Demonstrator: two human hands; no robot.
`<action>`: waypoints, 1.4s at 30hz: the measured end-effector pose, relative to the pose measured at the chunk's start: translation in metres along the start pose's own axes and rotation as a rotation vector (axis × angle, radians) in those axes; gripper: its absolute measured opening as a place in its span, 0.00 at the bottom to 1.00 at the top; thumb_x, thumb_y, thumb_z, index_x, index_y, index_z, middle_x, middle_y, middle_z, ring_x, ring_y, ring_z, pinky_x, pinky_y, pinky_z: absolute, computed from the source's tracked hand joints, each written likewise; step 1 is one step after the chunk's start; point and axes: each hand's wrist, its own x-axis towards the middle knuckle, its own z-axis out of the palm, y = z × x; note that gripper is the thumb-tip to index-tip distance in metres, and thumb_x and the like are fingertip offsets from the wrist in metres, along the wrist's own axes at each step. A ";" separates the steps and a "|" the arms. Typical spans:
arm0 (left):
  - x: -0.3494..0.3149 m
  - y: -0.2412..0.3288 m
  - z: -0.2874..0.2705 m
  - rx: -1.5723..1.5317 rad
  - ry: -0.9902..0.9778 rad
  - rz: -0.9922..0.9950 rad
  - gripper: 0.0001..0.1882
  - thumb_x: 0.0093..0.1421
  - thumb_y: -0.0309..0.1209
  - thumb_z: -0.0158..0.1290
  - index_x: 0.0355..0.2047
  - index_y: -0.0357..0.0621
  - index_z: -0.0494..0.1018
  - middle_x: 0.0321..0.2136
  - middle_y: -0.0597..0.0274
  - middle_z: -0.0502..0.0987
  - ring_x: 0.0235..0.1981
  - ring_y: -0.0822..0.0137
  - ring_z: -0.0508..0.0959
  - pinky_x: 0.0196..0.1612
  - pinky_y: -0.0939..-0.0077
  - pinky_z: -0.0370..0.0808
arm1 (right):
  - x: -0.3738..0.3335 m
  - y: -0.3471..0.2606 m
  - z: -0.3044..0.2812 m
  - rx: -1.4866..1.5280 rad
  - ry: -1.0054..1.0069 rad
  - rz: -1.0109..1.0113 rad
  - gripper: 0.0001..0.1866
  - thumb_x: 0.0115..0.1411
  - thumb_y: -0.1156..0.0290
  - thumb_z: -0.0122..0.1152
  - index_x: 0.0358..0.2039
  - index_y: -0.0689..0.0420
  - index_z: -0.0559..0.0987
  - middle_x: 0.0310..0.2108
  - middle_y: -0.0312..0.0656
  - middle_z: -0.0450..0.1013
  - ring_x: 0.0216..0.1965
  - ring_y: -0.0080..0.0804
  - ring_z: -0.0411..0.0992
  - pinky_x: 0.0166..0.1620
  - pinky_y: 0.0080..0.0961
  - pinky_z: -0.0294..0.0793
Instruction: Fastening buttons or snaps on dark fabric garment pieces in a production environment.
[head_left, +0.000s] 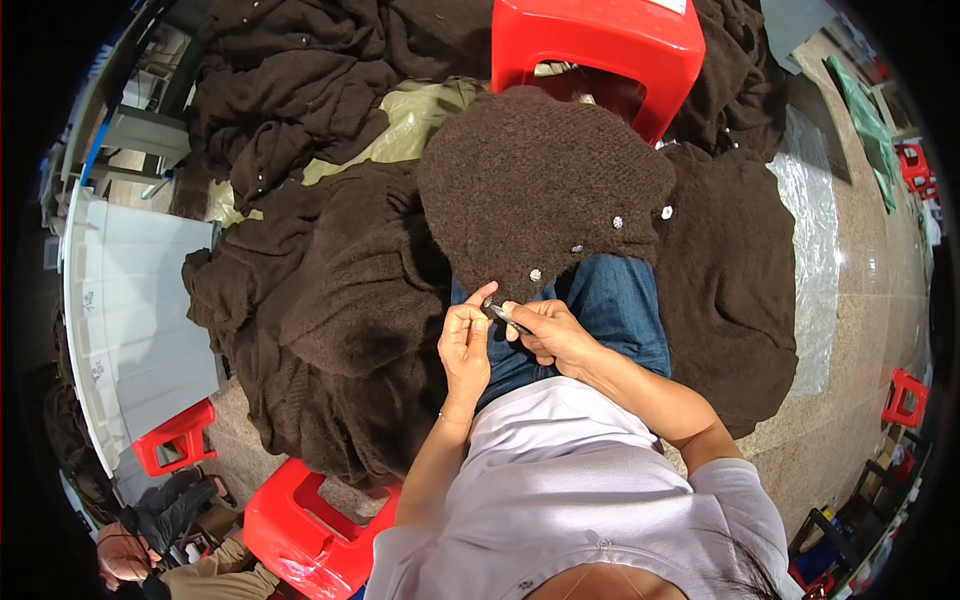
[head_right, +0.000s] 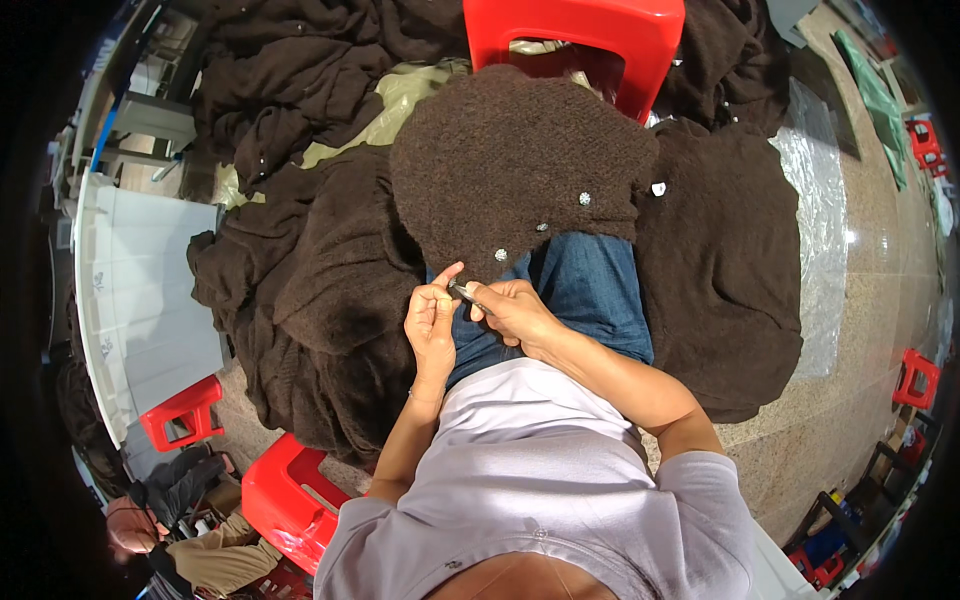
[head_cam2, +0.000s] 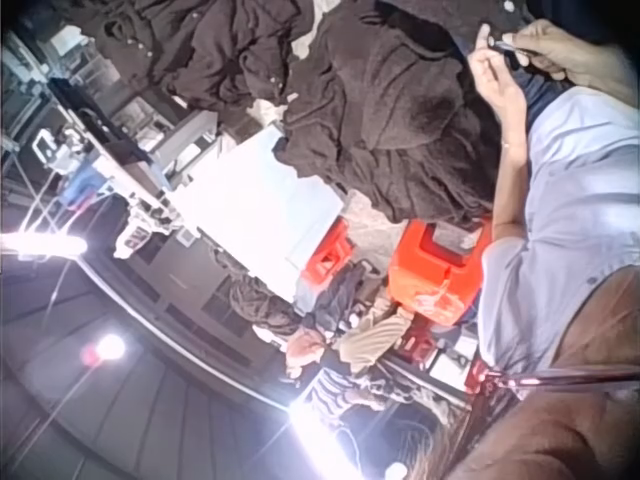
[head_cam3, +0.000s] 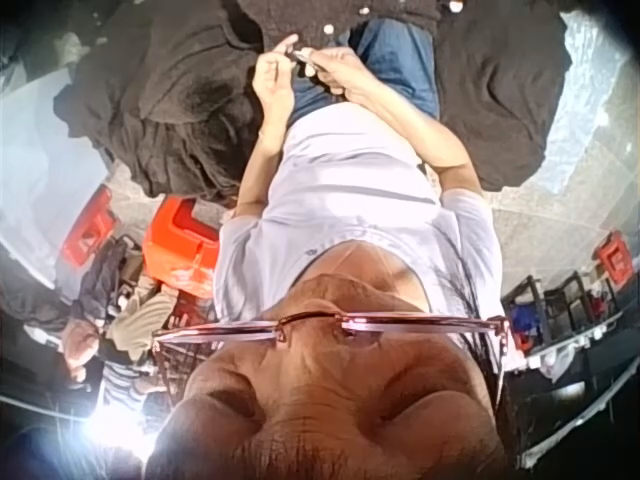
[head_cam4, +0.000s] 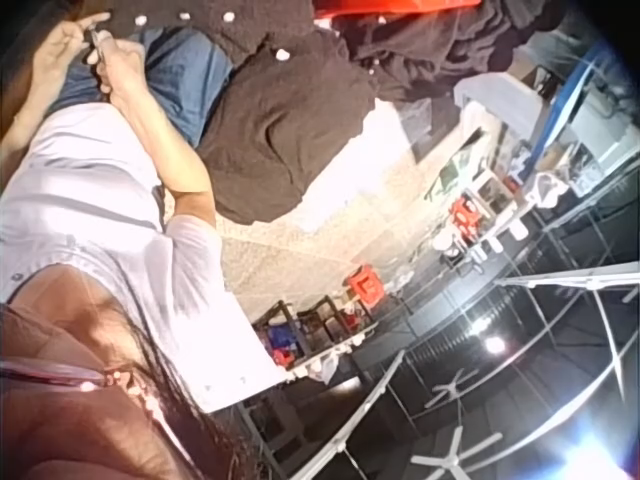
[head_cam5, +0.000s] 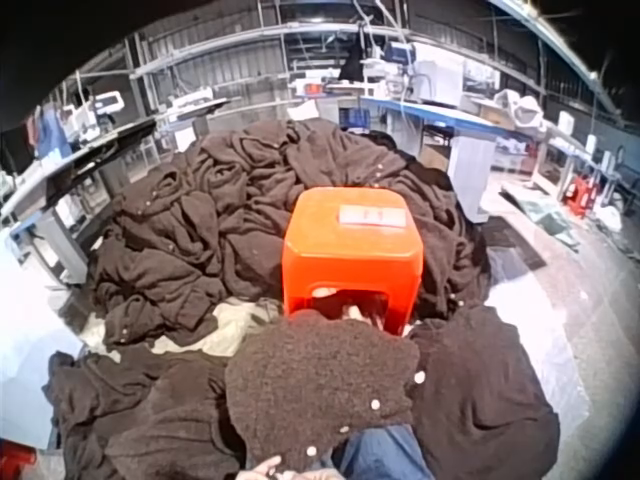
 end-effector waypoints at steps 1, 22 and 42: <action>0.000 0.000 -0.001 0.001 -0.001 0.000 0.04 0.69 0.28 0.45 0.36 0.41 0.65 0.54 0.41 0.71 0.48 0.70 0.73 0.51 0.75 0.72 | 0.000 0.000 0.000 -0.010 0.004 -0.005 0.21 0.64 0.53 0.56 0.20 0.55 0.75 0.09 0.23 0.55 0.10 0.11 0.44 0.14 0.17 0.40; 0.018 -0.002 -0.067 0.691 -0.018 0.138 0.04 0.63 0.19 0.47 0.37 0.39 0.67 0.47 0.52 0.77 0.52 0.62 0.74 0.55 0.71 0.69 | -0.016 -0.061 -0.113 -0.937 0.848 -0.982 0.14 0.58 0.68 0.66 0.43 0.61 0.79 0.28 0.40 0.77 0.28 0.21 0.71 0.34 0.20 0.71; 0.025 0.018 0.029 1.018 0.157 0.426 0.10 0.49 0.23 0.64 0.31 0.38 0.75 0.36 0.54 0.73 0.40 0.54 0.72 0.43 0.64 0.71 | -0.017 -0.009 -0.033 -0.578 0.400 -0.818 0.14 0.66 0.64 0.57 0.42 0.62 0.80 0.31 0.33 0.75 0.32 0.17 0.68 0.38 0.17 0.68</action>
